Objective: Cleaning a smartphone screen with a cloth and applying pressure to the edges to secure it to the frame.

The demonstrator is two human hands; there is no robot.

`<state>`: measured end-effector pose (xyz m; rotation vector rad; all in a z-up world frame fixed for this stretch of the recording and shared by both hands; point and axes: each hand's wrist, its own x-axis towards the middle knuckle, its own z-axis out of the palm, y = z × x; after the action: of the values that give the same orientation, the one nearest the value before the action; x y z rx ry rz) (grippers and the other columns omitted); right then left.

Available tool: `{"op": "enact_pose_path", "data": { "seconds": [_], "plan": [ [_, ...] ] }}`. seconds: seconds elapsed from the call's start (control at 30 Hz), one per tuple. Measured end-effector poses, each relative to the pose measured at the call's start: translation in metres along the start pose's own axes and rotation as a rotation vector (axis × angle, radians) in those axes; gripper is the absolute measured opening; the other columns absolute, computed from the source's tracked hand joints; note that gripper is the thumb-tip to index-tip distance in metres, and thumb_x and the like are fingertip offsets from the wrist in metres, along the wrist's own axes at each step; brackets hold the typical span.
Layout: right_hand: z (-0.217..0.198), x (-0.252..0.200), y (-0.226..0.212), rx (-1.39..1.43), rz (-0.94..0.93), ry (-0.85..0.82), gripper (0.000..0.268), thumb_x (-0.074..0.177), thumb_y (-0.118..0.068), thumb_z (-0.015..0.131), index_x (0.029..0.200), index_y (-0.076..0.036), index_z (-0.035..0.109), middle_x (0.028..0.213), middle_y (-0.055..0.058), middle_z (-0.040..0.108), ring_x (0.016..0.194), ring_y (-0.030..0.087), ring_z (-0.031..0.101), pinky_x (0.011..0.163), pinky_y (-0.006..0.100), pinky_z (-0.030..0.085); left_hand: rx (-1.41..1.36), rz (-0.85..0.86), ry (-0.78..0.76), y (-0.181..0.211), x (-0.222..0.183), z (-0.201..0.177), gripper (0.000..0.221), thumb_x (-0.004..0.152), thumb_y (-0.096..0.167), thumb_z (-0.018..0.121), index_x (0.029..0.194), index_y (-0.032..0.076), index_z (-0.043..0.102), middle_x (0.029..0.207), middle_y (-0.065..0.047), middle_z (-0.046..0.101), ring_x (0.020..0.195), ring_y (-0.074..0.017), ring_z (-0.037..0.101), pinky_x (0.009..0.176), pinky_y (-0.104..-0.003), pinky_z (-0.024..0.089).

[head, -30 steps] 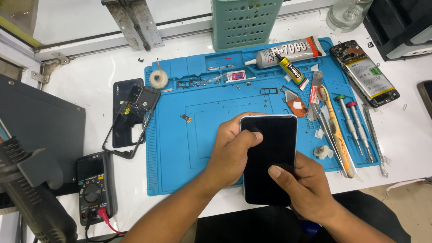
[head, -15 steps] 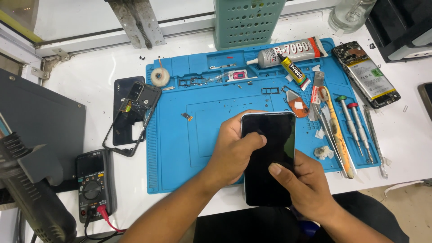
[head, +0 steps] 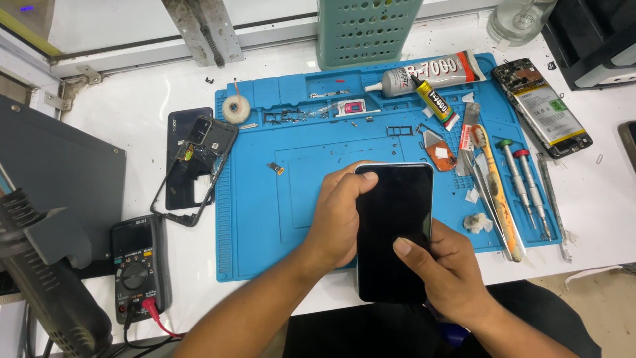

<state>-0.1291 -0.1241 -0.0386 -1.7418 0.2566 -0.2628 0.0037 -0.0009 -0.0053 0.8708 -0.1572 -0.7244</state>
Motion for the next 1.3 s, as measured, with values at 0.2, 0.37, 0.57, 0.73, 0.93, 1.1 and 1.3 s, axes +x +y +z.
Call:
{"op": "enact_pose_path", "data": {
  "seconds": [0.2, 0.37, 0.57, 0.73, 0.93, 1.1, 1.3],
  "plan": [
    [-0.002, 0.001, 0.000, 0.018, 0.002, -0.003, 0.032, 0.098, -0.021, 0.065, 0.072, -0.014, 0.047, 0.066, -0.006, 0.036, 0.061, 0.011, 0.037, 0.057, 0.028, 0.032, -0.218, -0.062, -0.122, -0.012, 0.002, -0.012, 0.045, 0.103, 0.030, 0.038, 0.110, 0.000, 0.071, 0.101, -0.014, 0.074, 0.098, -0.0270, 0.070, 0.090, -0.043, 0.057],
    [-0.003, 0.001, -0.001, 0.033, 0.015, -0.010, 0.029, 0.098, -0.020, 0.065, 0.073, -0.012, 0.053, 0.067, -0.004, 0.041, 0.061, 0.011, 0.041, 0.058, 0.028, 0.035, -0.169, -0.122, -0.067, -0.010, 0.001, -0.013, 0.046, 0.103, 0.035, 0.037, 0.109, 0.003, 0.071, 0.096, -0.010, 0.073, 0.091, -0.0239, 0.069, 0.084, -0.040, 0.057],
    [-0.004, 0.001, 0.000, 0.027, 0.033, -0.008, 0.028, 0.098, -0.022, 0.065, 0.074, -0.012, 0.054, 0.067, -0.004, 0.042, 0.062, 0.011, 0.042, 0.059, 0.028, 0.034, -0.103, -0.049, -0.109, 0.004, -0.001, -0.003, 0.037, 0.098, 0.024, 0.044, 0.105, -0.001, 0.070, 0.095, -0.015, 0.073, 0.090, -0.0276, 0.070, 0.080, -0.043, 0.059],
    [-0.003, 0.000, -0.001, 0.022, 0.040, -0.006, 0.031, 0.097, -0.021, 0.066, 0.071, -0.013, 0.050, 0.066, -0.005, 0.039, 0.061, 0.011, 0.038, 0.058, 0.028, 0.032, 0.035, -0.006, -0.057, 0.004, 0.001, -0.001, 0.030, 0.095, 0.013, 0.047, 0.100, -0.001, 0.072, 0.095, -0.015, 0.073, 0.092, -0.0281, 0.070, 0.084, -0.043, 0.059],
    [-0.003, 0.001, -0.001, 0.013, 0.039, -0.021, 0.029, 0.097, -0.022, 0.066, 0.073, -0.013, 0.054, 0.065, -0.004, 0.044, 0.060, 0.011, 0.042, 0.057, 0.028, 0.035, -0.039, -0.136, 0.155, -0.013, 0.008, -0.014, 0.039, 0.090, 0.016, 0.044, 0.116, -0.002, 0.067, 0.117, -0.017, 0.070, 0.120, -0.0286, 0.063, 0.108, -0.042, 0.048],
    [-0.004, 0.000, 0.001, 0.031, 0.042, -0.016, 0.022, 0.098, -0.022, 0.065, 0.079, -0.010, 0.061, 0.069, -0.003, 0.048, 0.065, 0.012, 0.047, 0.061, 0.028, 0.039, -0.104, 0.040, -0.158, -0.006, 0.004, -0.014, 0.036, 0.086, 0.012, 0.037, 0.096, -0.003, 0.068, 0.082, -0.007, 0.065, 0.077, -0.0179, 0.060, 0.073, -0.033, 0.052],
    [-0.005, -0.001, 0.002, 0.012, 0.032, -0.012, 0.021, 0.098, -0.022, 0.065, 0.081, -0.010, 0.061, 0.069, -0.004, 0.049, 0.065, 0.011, 0.047, 0.061, 0.028, 0.040, -0.125, 0.069, -0.235, -0.006, 0.004, -0.014, 0.039, 0.082, 0.012, 0.041, 0.104, -0.005, 0.068, 0.096, -0.014, 0.069, 0.091, -0.0259, 0.066, 0.082, -0.039, 0.056]
  ]
}}
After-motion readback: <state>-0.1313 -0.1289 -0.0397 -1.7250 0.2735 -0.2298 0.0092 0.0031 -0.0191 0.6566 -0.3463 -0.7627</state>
